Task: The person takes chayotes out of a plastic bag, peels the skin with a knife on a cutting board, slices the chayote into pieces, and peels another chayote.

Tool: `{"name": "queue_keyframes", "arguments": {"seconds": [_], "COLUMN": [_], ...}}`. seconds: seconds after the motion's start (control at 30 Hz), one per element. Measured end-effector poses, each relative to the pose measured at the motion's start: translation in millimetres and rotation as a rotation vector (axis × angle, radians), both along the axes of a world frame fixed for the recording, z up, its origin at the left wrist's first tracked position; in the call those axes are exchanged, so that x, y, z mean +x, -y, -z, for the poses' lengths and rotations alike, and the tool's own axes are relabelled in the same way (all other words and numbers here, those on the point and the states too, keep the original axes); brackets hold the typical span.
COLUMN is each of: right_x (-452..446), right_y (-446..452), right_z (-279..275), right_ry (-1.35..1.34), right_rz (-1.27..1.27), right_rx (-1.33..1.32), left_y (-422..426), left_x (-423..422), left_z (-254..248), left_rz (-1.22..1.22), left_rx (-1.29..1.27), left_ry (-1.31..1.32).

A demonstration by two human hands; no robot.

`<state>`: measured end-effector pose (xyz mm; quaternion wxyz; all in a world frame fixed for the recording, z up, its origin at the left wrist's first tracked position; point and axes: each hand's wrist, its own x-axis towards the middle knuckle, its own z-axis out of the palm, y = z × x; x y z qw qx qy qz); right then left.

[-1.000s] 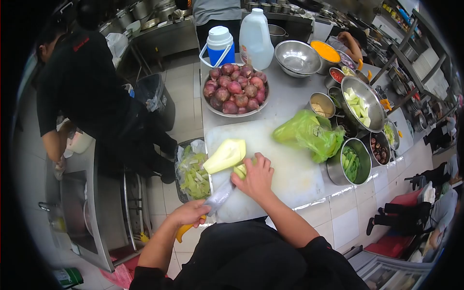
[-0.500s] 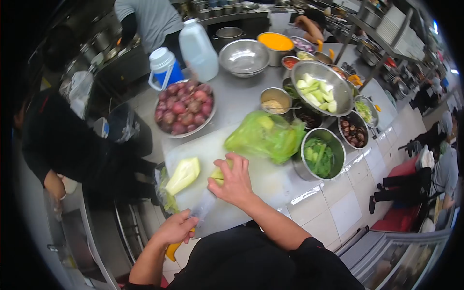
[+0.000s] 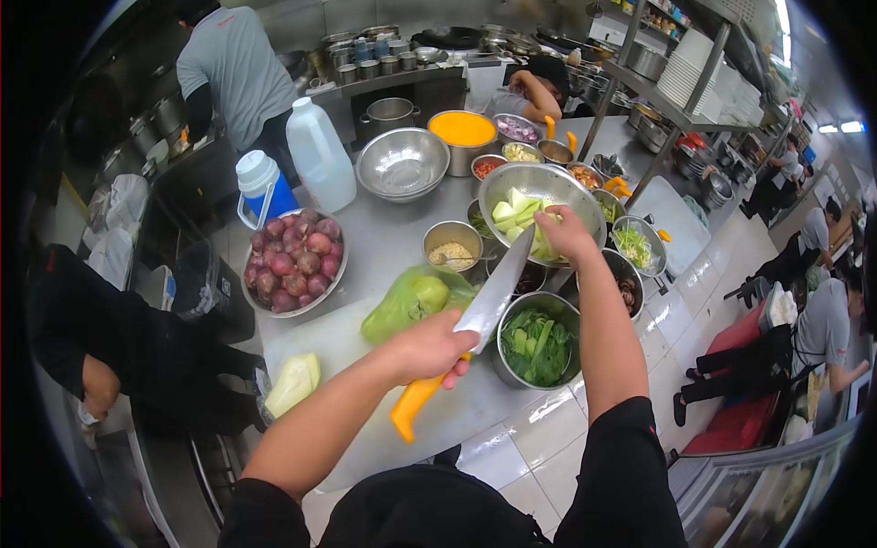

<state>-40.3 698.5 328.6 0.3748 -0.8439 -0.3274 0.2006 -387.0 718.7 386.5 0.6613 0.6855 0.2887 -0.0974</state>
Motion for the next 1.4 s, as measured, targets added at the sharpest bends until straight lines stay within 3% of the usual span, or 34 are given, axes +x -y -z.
{"name": "queue_keyframes", "arguments": {"seconds": [0.1, 0.13, 0.2, 0.27, 0.3, 0.33, 0.4, 0.47, 0.53, 0.63, 0.67, 0.77, 0.93, 1.03, 1.13, 1.4], "right_x": [20, -4, -63, -147, -190, -225, -297, -366, -417, -449, -455, -468, -421, -377, -378, -425], "right_y": [4, 10, 23, 32, 31, 31, 22, 8, -8, -46, -57, -59, -36, -4, 36, 58], "right_z": [-3, -26, -51, -70, -70, -55, -20, 15, 63, 109, 98, 67, 35, 60, 66, 65], "right_ry": [0.425, 0.444, 0.53, 0.399, 0.203, 0.378, 0.377, 0.471, 0.831, 0.934, 0.848, 0.783, 0.262, 0.074, 0.346, 0.536], "right_rz": [-0.152, -0.132, -0.272, -0.484, -0.626, -0.798, -1.131, -1.343, -1.322, -1.289, -1.393, -1.335, -1.357, -1.147, -0.96, -0.906], "right_rx": [-0.236, -0.197, 0.125, 0.27, 0.277, 0.293, 0.248, 0.026, 0.236, 0.354, 0.091, -0.27, -0.666, -0.631, -0.456, -0.381], "left_y": [7, 9, 16, 29, 37, 48, 68, 82, 97, 105, 106, 106, 93, 81, 70, 68], "left_x": [-55, -84, -158, -236, -272, -302, -346, -375, -398, -422, -426, -437, -440, -428, -416, -398], "left_z": [-2, -5, 5, 6, 6, 6, 8, 18, 38, 71, 79, 97, 93, 90, 97, 68], "left_rz": [-0.095, -0.136, -0.286, -0.462, -0.561, -0.685, -0.887, -0.949, -0.997, -1.016, -1.023, -0.991, -0.781, -0.613, -0.384, -0.013], "left_rx": [0.07, 0.143, 0.261, 0.339, 0.354, 0.337, 0.322, 0.319, 0.338, 0.214, 0.18, 0.126, 0.15, 0.303, 0.531, 0.727], "left_ry": [-0.063, -0.094, -0.138, -0.167, -0.167, -0.168, -0.22, -0.28, -0.321, -0.239, -0.224, -0.232, -0.308, -0.372, -0.487, -0.568]}}
